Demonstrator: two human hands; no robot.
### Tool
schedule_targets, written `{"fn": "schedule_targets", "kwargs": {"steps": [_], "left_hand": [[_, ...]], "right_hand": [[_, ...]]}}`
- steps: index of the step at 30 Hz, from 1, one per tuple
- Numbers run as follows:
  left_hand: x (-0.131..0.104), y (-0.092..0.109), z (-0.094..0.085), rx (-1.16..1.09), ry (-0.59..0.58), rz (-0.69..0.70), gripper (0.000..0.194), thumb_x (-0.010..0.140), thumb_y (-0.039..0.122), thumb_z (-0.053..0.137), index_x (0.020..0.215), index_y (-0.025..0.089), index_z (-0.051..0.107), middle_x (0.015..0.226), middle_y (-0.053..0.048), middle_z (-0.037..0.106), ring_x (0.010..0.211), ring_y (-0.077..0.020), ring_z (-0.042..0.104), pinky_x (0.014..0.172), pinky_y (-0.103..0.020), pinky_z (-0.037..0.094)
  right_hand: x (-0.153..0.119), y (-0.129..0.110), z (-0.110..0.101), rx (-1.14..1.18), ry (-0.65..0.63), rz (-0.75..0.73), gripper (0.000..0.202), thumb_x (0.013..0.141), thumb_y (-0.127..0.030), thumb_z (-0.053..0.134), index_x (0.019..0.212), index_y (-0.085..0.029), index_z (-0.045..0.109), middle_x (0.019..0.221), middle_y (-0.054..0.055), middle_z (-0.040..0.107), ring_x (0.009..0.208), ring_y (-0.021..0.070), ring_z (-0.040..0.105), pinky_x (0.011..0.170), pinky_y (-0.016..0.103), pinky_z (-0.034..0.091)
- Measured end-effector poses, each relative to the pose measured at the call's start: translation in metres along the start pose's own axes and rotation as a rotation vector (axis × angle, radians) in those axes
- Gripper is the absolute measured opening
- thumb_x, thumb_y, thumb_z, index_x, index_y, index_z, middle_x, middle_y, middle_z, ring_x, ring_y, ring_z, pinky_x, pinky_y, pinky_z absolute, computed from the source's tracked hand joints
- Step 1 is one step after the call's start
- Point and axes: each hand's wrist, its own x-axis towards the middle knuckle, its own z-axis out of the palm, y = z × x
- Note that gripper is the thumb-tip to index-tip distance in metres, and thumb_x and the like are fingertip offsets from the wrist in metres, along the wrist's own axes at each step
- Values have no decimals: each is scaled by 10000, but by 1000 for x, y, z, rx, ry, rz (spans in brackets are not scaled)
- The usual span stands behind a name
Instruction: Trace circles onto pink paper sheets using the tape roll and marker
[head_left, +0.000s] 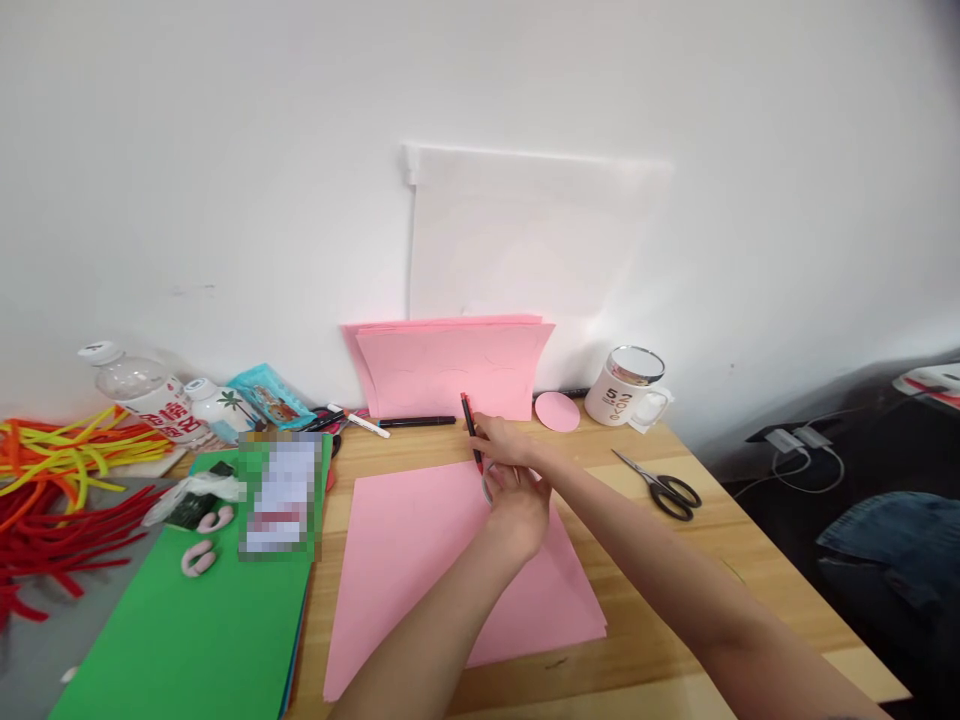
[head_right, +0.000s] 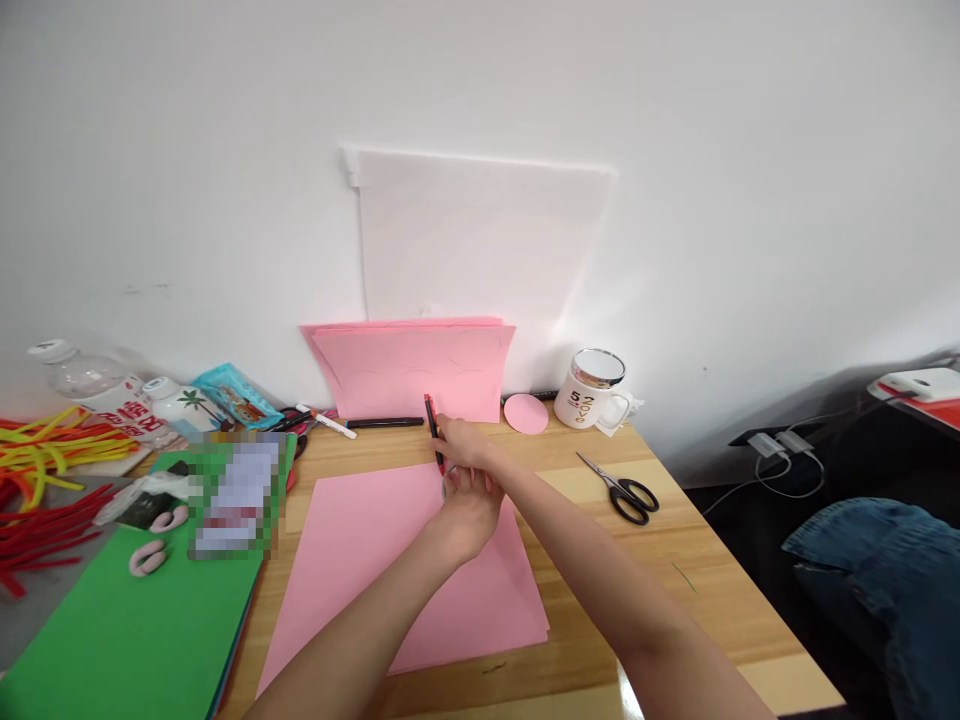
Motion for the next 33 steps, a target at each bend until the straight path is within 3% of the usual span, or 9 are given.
{"fn": "schedule_targets", "kwargs": {"steps": [8,14,18,21,24,26,30,33], "left_hand": [[-19,2,-13,147,52,-3,470,807,149,516,1275,129,479,1340,-252,427,1182,-426,413,856,-555,361],[-21,-2,-20,155,57,55,498,731,111,579,1221,121,491,1310,-247,449,1162,-401,427,846,-513,379],[-23,-14,-24,94,69,117,496,682,42,591,1162,133,503,1247,-196,496,1119,-320,456,880,-441,388],[-24,-29,-26,-1,102,167,367,730,29,538,1081,136,521,1167,-152,538,1062,-270,481,850,-377,411],[-23,-48,-25,-136,145,223,128,833,91,454,891,149,552,1013,-105,580,955,-233,511,801,-343,428],[-22,-59,-21,-228,178,258,176,864,98,402,772,156,540,888,-81,578,890,-215,520,758,-322,433],[-19,-74,-9,-396,242,344,171,736,97,610,628,163,495,858,-51,585,919,-215,528,774,-306,430],[-20,-80,-2,-520,321,379,232,691,83,655,575,166,473,853,-39,605,934,-210,545,818,-315,437]], "right_hand": [[2,35,3,26,314,214,65,838,-192,561,885,-159,530,660,17,622,587,139,536,528,224,348],[-14,53,-2,92,487,322,73,808,-207,576,782,-181,513,667,53,642,649,195,620,556,252,391],[-39,59,-9,197,578,339,113,815,-263,571,779,-200,484,654,41,629,635,212,652,569,279,452],[-65,56,-11,336,643,321,205,871,-398,505,816,-204,475,760,64,653,602,186,667,555,286,513],[-96,47,-5,694,810,219,299,827,-487,581,833,-198,503,676,28,637,603,185,666,610,312,569],[-116,39,6,838,905,159,336,797,-502,632,876,-186,546,596,-6,613,558,171,642,614,325,580],[-156,20,40,802,838,-5,250,900,-411,539,1006,-190,589,716,29,676,630,164,661,622,306,576],[-180,6,65,545,676,-139,99,922,-279,520,905,-212,592,803,44,694,713,155,674,676,273,558]]}}
